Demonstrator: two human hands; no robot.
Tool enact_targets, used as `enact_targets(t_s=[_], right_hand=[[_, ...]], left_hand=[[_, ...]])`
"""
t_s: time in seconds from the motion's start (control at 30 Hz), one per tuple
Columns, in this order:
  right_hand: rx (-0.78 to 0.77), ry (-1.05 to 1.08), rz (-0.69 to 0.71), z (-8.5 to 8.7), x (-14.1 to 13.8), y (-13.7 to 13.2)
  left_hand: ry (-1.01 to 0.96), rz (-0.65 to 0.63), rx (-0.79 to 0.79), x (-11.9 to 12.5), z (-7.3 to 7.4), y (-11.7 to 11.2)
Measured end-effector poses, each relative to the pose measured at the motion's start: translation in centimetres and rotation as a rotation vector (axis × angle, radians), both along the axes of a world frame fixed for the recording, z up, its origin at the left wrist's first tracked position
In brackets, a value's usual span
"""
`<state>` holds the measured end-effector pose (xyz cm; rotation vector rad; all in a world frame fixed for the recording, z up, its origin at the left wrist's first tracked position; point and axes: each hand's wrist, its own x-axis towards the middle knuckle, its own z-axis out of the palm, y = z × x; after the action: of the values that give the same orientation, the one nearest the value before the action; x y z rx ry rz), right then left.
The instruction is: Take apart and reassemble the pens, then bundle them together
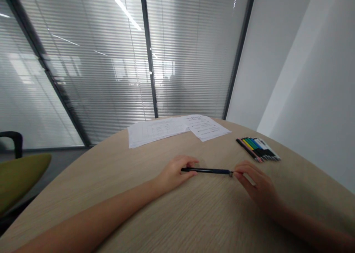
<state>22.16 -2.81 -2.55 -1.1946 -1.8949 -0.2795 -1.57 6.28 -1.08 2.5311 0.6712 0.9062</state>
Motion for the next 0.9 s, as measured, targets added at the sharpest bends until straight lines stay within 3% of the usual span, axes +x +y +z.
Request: enact_targets(t_s=[0.47,0.67,0.8,0.9], right_hand=[[-0.012,-0.045,0.024,-0.5,-0.3,-0.1],[0.006,-0.041,-0.038,-0.9,-0.4,0.5],[0.049,-0.225,0.011,-1.4,-1.0,0.8],[-0.006,-0.378,0.048,-1.1,-2.6,0.9]], left_hand=[[0.102,-0.075,0.257,0.2,-0.1,0.3],[-0.048,0.095,0.031,0.3,0.1,0.8],[-0.173,0.210,-0.188,0.3,0.3,1.2],[-0.237,0.229,-0.288,0.4,0.2,1.5]])
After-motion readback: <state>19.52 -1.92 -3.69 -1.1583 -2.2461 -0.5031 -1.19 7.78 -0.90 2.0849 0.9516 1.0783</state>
